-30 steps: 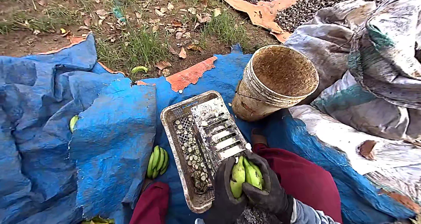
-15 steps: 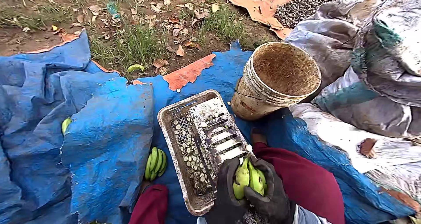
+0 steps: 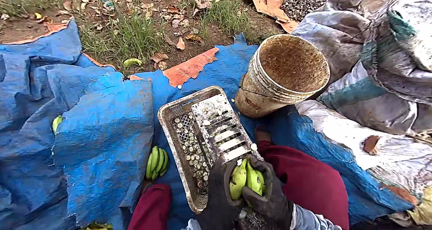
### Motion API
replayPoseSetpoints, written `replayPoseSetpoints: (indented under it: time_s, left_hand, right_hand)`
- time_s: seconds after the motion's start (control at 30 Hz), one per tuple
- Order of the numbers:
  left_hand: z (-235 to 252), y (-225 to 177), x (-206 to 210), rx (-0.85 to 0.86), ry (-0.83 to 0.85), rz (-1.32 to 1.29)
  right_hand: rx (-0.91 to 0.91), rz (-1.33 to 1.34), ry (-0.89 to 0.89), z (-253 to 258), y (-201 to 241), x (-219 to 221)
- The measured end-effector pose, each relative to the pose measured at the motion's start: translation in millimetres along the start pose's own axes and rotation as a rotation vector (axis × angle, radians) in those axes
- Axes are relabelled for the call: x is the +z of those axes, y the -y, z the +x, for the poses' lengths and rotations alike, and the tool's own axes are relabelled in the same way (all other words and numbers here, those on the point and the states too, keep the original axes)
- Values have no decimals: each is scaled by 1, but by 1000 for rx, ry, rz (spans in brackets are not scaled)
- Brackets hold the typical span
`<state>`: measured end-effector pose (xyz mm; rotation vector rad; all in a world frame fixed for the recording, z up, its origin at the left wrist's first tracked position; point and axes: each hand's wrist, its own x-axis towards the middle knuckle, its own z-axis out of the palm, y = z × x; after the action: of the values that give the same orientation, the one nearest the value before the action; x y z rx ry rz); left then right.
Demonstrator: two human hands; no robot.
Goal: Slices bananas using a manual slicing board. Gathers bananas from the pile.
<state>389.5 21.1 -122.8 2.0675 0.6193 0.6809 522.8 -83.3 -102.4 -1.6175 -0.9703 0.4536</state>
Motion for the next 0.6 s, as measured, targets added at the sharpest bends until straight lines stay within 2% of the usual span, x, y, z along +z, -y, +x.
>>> replayPoseSetpoints:
  time_s: [0.07,0.1,0.17,0.23,0.27,0.33,0.4,0.47,0.53,0.6]
  left_hand:
    - [37,20,1,0,-62,42]
    - [68,29,-4,-70,-49,51]
    - [128,40,-21,-317,46,86]
    - [156,37,-29,-441,90,126]
    - [149,33,-29,-432,114,128]
    - [101,20,-17,-324,138,74]
    - [40,-3,-2,-116,114,15]
    - [11,-6,9,93,87,24]
    - [27,9,10,131,111,-30]
    - [74,26,-3,-32,162,-3]
  right_hand:
    - [-36,-86,-41,42,-16,16]
    - [-1,-142,-50,76,-23,26]
    - [102,-228,8,141,-32,41]
    - [174,-267,81,173,-29,43]
    - [173,-267,85,164,-27,38]
    - [144,-213,52,108,-23,17]
    - [72,-151,10,31,-11,-11]
    - [36,-117,-62,-19,-4,-22]
    - [27,-138,-168,-8,-9,-6]
    - [22,-289,-225,51,-19,19]
